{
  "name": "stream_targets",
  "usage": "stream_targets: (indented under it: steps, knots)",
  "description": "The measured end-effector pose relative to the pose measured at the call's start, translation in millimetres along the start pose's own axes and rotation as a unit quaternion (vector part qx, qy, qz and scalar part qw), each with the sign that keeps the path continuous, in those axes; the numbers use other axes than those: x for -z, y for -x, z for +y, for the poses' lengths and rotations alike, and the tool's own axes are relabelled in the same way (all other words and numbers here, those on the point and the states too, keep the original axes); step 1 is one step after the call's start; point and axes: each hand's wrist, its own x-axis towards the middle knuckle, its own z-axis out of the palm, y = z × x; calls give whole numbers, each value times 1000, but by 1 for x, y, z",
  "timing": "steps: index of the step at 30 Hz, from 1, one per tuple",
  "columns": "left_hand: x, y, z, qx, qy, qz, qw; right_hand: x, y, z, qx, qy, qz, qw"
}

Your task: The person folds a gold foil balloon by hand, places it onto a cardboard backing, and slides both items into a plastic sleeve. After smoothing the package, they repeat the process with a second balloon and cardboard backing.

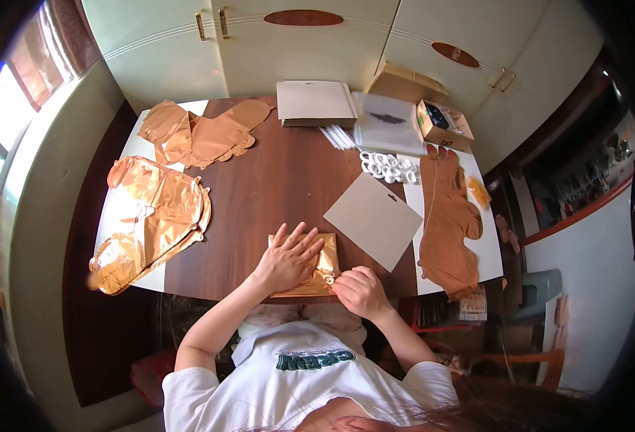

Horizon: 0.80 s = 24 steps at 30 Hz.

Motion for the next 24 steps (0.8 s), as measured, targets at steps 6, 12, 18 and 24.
stream_targets:
  steps: [6,12,18,24]
  knots:
    - [-9,2,20,58,-6,19,998,2,-3,-1,1,3,6,1000]
    - [-12,3,29,87,5,84,993,3,-5,0,-7,-19,4,1000]
    - [-9,3,29,88,3,75,993,9,-30,4,-79,-83,45,992]
    - [-15,4,26,87,12,61,994,-28,-54,23,-82,61,-136,985]
